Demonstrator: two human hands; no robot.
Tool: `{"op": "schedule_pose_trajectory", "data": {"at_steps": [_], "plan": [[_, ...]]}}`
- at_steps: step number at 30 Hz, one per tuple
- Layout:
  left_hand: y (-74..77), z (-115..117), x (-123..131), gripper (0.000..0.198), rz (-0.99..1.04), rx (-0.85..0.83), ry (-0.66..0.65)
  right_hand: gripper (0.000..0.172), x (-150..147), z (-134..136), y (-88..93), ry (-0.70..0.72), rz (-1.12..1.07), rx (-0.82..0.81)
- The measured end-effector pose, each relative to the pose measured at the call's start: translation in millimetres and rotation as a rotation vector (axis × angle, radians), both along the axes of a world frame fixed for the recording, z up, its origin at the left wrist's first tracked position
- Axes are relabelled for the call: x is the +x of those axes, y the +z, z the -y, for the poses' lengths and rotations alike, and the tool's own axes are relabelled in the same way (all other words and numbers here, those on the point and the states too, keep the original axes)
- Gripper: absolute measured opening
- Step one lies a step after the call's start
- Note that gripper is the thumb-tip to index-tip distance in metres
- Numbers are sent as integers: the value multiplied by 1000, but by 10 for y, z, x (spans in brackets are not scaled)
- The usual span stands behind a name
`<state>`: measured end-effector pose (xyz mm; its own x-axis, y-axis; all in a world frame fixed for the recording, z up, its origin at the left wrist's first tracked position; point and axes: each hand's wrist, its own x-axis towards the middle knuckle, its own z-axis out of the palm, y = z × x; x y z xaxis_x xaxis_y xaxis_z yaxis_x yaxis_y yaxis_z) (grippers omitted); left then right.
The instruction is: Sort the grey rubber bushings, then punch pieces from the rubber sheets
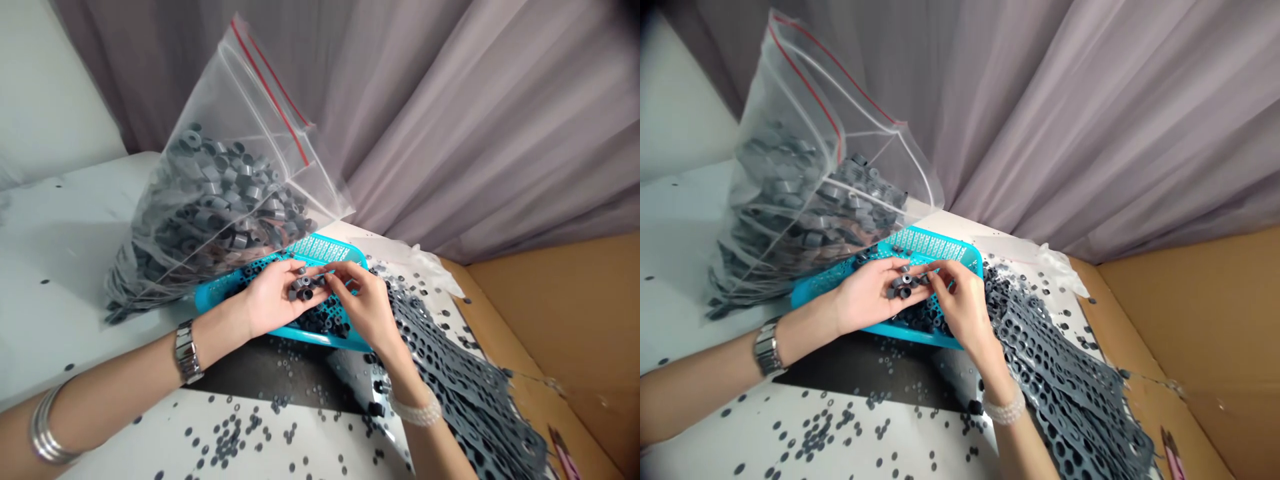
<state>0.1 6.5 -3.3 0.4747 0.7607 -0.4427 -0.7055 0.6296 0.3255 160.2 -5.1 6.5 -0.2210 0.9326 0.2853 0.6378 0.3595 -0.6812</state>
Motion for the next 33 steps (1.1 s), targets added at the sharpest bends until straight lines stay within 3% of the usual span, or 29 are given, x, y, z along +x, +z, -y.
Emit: {"op": "schedule_pose_trajectory", "data": {"at_steps": [6, 12, 21, 33], "plan": [[8, -6, -5, 37, 2, -13, -6, 16, 62, 29, 90, 26, -32, -8], [8, -11, -29, 33, -24, 19, -75, 20, 117, 74, 233, 235, 100, 27], [80, 37, -2, 32, -11, -29, -136, 17, 159, -27, 72, 56, 84, -26], [56, 26, -12, 29, -13, -42, -125, 24, 251, 74, 249, 231, 172, 1]]}}
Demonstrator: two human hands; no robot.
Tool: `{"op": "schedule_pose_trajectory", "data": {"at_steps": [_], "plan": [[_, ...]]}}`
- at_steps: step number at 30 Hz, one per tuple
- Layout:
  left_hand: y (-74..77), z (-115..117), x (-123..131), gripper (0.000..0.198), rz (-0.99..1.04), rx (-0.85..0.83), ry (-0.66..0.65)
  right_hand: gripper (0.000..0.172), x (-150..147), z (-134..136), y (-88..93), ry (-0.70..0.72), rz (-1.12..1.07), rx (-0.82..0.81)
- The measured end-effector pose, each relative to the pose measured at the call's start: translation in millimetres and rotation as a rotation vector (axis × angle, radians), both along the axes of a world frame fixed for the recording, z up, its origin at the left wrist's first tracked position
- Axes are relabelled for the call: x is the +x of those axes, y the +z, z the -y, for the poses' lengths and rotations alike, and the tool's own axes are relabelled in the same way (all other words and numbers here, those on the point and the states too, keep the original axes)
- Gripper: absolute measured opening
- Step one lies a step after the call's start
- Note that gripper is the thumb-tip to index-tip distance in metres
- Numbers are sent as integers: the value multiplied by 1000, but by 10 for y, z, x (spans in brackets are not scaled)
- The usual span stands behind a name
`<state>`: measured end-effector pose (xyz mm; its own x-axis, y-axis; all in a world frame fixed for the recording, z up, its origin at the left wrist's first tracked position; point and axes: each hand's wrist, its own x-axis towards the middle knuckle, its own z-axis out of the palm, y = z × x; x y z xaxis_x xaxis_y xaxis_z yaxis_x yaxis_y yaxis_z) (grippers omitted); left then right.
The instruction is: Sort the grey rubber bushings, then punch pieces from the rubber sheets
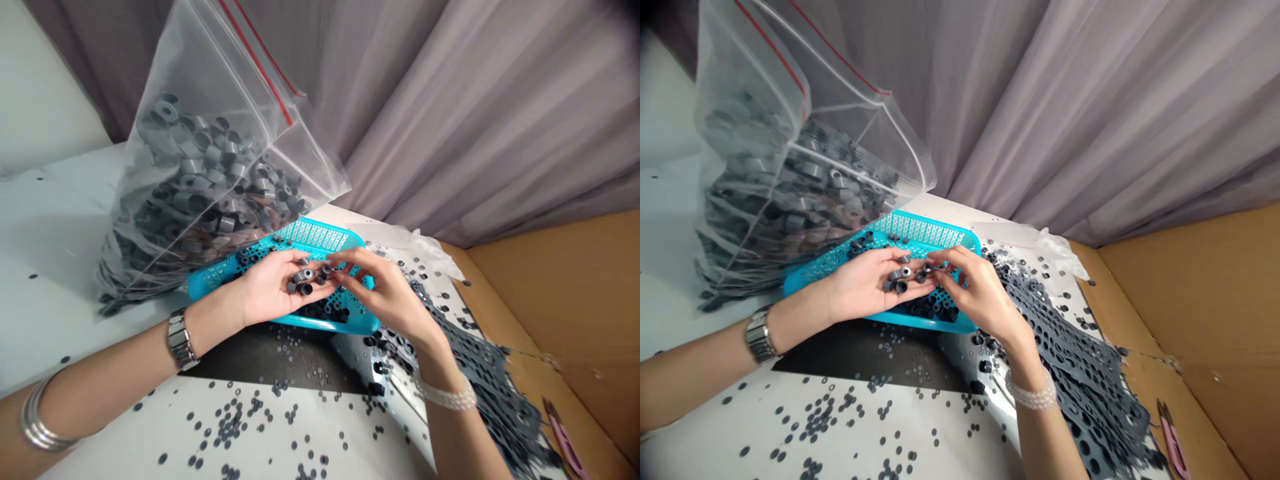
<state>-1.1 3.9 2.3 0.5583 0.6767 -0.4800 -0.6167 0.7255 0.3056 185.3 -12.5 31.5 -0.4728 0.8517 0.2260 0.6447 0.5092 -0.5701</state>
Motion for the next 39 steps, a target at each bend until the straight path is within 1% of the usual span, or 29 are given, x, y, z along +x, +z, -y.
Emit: {"op": "schedule_pose_trajectory", "data": {"at_steps": [3, 7, 11, 14, 16, 17, 19, 22, 24, 25, 27, 29, 31, 34, 35, 37, 39], "plan": [[-17, -5, -5, 23, 16, 24, -24, 27, -23, 22, 1, 30, 28, 15], [-17, -1, -9, 22, 18, 54, -29, 30, -50, 24, -6, 34, 29, 13], [-15, 9, -14, 23, 16, 77, -44, 26, -58, 28, -9, 21, 16, 29], [-30, 3, -18, 26, 18, 89, -55, 20, -59, 18, -36, -26, -25, 4], [-40, -6, -18, 30, 30, 84, -55, 14, -51, -6, -69, -89, -143, -57], [-43, -11, -18, 33, 40, 81, -51, 13, -43, -24, -87, -124, -241, -106], [-42, -17, -18, 41, 56, 73, -37, 14, -22, -64, -118, -185, -498, -250], [-37, -18, -24, 47, 56, 73, -30, 16, 9, -114, -145, -246, -878, -527], [-37, -14, -30, 48, 51, 78, -26, 14, 12, -132, -158, -287, -1030, -658], [-38, -12, -33, 48, 46, 81, -20, 13, 5, -136, -166, -311, -1058, -686], [-44, -12, -35, 47, 35, 83, 1, 13, -27, -134, -188, -342, -1026, -680], [-50, -17, -33, 46, 24, 80, 26, 13, -77, -116, -212, -324, -887, -606], [-57, -28, -30, 44, 6, 72, 61, 16, -131, -81, -222, -266, -664, -442], [-69, -43, -32, 40, -31, 68, 84, 17, -187, -12, -196, -164, -269, -98], [-73, -47, -35, 38, -36, 72, 79, 17, -194, 10, -180, -124, -158, -14], [-81, -50, -43, 34, -29, 80, 58, 18, -194, 41, -152, -53, -5, 74], [-84, -50, -50, 32, -19, 92, 46, 19, -179, 49, -140, -20, 73, 108]]}}
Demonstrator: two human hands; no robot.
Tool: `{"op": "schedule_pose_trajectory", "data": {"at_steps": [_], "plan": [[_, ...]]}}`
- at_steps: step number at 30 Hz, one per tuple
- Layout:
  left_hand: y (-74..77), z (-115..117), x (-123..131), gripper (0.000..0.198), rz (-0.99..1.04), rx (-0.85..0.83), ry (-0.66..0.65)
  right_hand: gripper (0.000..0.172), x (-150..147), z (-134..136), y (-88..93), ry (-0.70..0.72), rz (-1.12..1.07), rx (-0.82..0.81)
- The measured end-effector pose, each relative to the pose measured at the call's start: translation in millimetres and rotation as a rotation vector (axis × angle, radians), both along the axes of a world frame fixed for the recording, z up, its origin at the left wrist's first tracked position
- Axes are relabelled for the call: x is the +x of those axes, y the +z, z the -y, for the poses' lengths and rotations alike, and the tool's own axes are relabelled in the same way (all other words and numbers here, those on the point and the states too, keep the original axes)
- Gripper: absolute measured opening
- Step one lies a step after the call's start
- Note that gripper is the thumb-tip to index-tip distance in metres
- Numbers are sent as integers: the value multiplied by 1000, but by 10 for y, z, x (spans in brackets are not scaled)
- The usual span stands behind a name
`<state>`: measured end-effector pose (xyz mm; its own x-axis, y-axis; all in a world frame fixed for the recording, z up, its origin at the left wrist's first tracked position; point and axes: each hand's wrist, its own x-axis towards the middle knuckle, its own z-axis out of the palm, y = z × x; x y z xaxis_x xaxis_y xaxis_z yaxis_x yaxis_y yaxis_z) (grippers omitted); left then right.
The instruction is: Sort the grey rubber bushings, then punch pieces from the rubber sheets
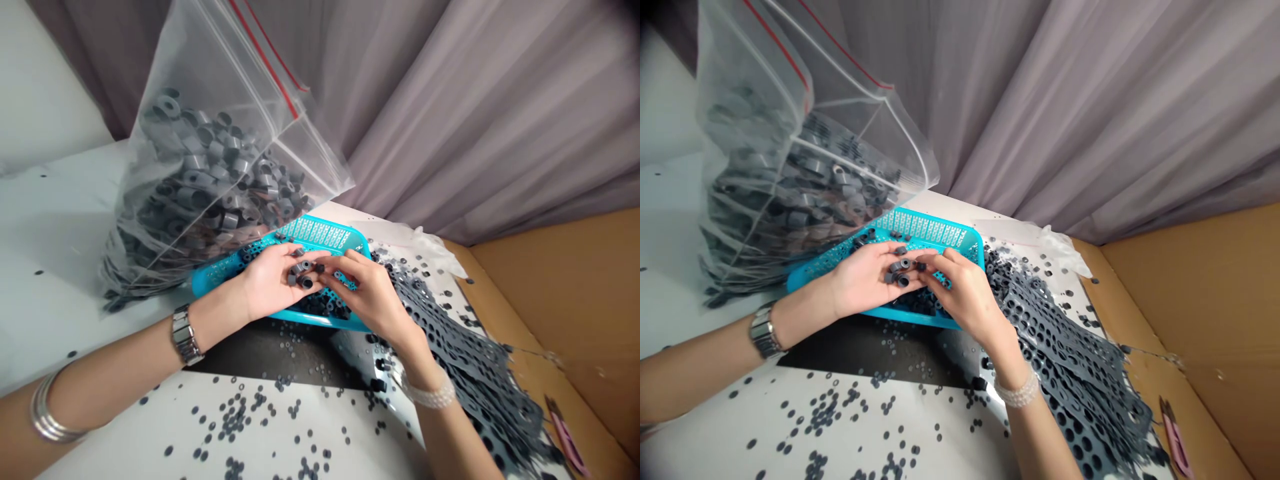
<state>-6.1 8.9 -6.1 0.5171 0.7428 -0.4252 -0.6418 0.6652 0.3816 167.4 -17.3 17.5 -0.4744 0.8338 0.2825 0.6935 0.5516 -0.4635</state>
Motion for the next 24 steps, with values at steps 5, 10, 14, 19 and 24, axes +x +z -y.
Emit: {"op": "schedule_pose_trajectory", "data": {"at_steps": [5, 10, 14, 19, 24], "plan": [[26, 11, 11, 31, 31, 21, -68, 21, 42, -53, -40, -60, 11, 31], [28, 22, 30, 32, 38, 34, -116, 22, 55, -81, -63, -113, -66, 2], [2, 12, 32, 33, 68, 36, -124, 25, 70, -74, -43, -137, -74, -23], [8, 4, 32, 35, 44, -13, -120, 26, 106, -43, 25, -155, -53, -15], [-13, 3, 17, 23, 13, 33, -102, 25, 74, 22, 70, 31, 4, 12]]}}
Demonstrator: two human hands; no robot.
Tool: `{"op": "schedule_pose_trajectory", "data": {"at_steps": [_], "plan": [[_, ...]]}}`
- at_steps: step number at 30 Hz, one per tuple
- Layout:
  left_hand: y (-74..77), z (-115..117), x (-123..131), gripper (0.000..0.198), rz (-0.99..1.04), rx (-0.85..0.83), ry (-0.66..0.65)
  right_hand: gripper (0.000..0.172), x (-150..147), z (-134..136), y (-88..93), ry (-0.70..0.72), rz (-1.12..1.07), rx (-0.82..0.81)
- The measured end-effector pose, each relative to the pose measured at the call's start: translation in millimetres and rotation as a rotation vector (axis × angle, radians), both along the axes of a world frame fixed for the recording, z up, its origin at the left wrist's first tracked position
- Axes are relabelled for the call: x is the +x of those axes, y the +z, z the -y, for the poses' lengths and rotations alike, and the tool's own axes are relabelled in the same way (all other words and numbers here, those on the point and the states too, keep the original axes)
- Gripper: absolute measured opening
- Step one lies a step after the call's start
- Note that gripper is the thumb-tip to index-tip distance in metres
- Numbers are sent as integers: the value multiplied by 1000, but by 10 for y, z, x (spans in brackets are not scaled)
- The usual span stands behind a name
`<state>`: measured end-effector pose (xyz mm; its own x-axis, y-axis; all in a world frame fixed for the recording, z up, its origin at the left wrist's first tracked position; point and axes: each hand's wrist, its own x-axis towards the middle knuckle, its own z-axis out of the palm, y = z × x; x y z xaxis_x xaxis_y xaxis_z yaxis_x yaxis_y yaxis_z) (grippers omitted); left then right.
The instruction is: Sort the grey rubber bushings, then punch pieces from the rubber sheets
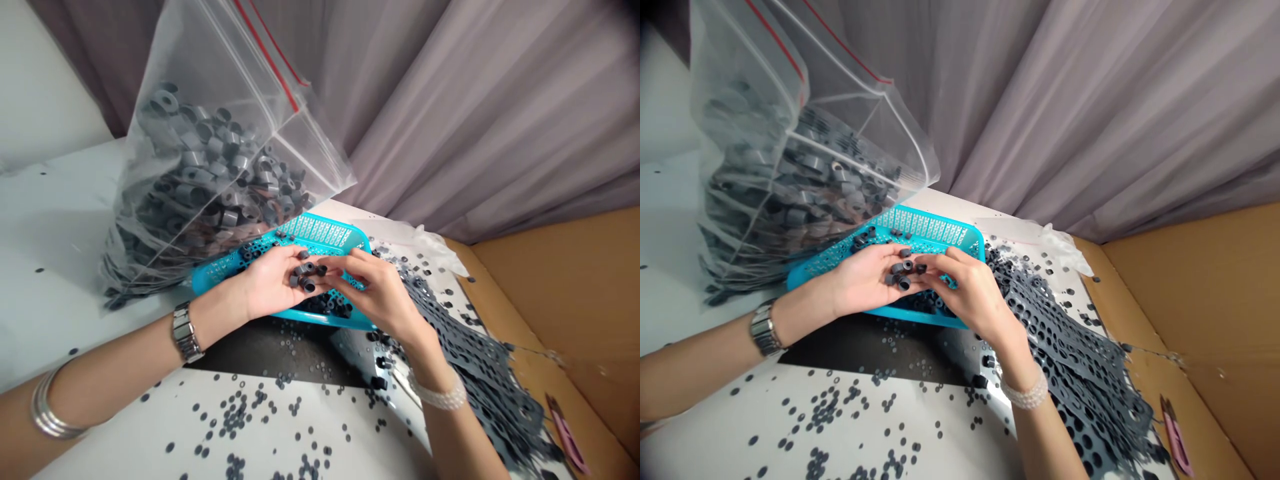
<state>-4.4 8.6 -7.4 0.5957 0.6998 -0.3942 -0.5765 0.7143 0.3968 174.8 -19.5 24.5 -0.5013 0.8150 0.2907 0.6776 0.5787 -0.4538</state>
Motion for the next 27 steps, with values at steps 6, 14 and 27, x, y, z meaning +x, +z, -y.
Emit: {"op": "schedule_pose_trajectory", "data": {"at_steps": [6, 14, 27], "plan": [[-12, 1, 10, 27, 20, 17, -53, 22, -27, -41, -59, -61, 5, 5], [9, 19, 11, 35, 39, -15, -123, 24, 27, -74, -66, -144, -116, -82], [26, 22, 12, 28, 31, 19, -74, 25, 5, -8, 24, 22, -33, -90]]}}
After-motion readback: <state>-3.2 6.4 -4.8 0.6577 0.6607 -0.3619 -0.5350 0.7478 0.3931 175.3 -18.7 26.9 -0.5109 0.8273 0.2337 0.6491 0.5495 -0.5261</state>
